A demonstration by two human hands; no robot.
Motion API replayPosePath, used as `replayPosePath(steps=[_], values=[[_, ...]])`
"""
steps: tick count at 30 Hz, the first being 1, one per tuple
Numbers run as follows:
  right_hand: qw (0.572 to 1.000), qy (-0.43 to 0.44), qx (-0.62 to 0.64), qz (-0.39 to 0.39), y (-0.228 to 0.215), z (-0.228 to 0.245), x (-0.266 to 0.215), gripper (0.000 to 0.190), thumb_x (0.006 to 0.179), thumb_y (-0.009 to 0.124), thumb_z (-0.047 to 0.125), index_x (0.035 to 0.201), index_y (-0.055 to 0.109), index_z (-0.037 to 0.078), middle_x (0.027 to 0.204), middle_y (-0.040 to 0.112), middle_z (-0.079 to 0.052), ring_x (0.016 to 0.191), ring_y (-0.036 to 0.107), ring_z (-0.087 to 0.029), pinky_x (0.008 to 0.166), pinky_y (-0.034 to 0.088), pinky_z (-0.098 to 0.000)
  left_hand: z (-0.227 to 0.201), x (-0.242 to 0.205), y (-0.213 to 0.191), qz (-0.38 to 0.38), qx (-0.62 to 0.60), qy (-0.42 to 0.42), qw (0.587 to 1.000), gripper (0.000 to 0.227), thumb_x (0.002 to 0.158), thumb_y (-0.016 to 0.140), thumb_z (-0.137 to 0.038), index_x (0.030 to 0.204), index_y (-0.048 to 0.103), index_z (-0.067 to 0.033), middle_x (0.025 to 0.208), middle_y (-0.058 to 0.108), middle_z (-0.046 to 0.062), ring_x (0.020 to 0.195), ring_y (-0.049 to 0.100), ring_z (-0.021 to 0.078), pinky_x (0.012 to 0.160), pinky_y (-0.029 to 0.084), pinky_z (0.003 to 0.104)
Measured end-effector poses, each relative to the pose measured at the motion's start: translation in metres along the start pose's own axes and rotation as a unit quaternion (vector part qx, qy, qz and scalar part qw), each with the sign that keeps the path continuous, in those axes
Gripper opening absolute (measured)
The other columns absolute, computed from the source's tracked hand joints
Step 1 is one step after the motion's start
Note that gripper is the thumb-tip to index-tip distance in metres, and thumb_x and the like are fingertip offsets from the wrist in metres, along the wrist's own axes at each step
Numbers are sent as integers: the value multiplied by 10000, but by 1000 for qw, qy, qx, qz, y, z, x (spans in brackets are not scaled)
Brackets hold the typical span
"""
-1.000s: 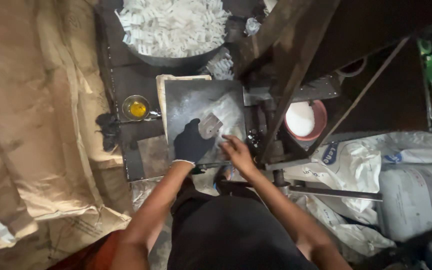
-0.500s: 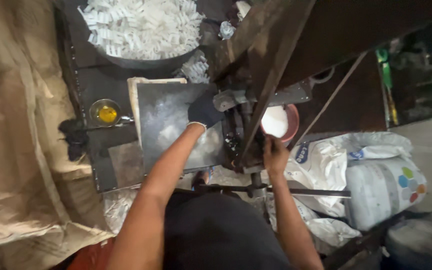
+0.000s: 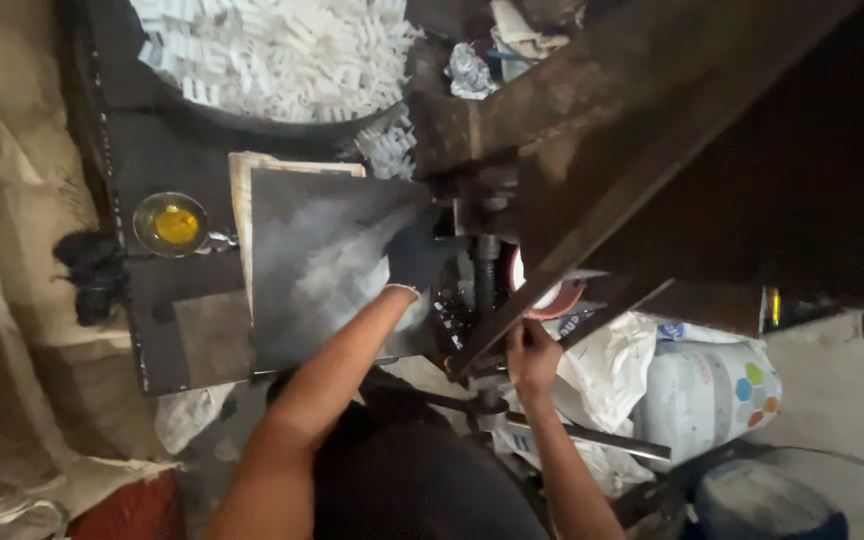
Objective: The person operates a manual press machine, repeatedly placing small white rectangular items into the press and using a lever to activate it. The person handles the items one at a time, placing them on a metal plate before pressing.
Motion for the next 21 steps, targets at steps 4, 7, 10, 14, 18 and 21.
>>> replayPosePath(steps=[4,7,10,14,18,21], values=[[998,12,-60,-2,2,-7,6,316,978,676,313,952,729,2,713,696,-198,611,689,-307,613,517,-399,-11,8,12,24,0,26,999,612,811,701,-545,1311,659,-195,1083,744,178,997,694,417,837,533,531],[997,5,-71,-30,2,-14,7,310,967,686,322,956,743,18,726,698,-207,619,705,-324,603,521,-403,-10,11,26,24,4,16,1000,549,828,695,-526,1270,680,-200,1098,753,163,1011,695,415,859,539,528],[995,-50,-62,-58,4,-11,1,295,966,672,311,961,747,26,767,706,-204,652,713,-335,612,529,-404,2,9,36,10,3,35,999,572,814,711,-495,1271,680,-151,1102,733,197,1001,677,435,844,530,532],[988,-92,-82,-89,-9,-6,-3,315,991,696,322,962,757,14,750,675,-232,653,641,-412,590,487,-441,40,14,41,24,-95,122,988,550,838,766,-395,1241,686,-29,1102,734,208,994,701,378,845,543,479],[981,-160,12,-108,-22,-13,-27,220,1003,695,227,1001,737,11,779,661,-201,651,628,-374,611,479,-432,107,-23,15,124,-424,-72,894,244,976,703,-171,1112,696,32,997,700,177,817,715,264,737,604,395],[950,-279,16,-139,-66,-42,-74,90,963,715,128,993,717,44,836,666,-155,730,622,-357,673,477,-444,131,-77,-14,29,-498,-206,842,252,920,672,-151,1141,698,-32,947,739,162,746,726,281,695,631,433]])
Point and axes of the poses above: each hand's wrist, its own x-axis towards the middle knuckle, its own y-axis out of the palm, z = x × y, the point moved 1 cm from there along x, towards the middle knuckle
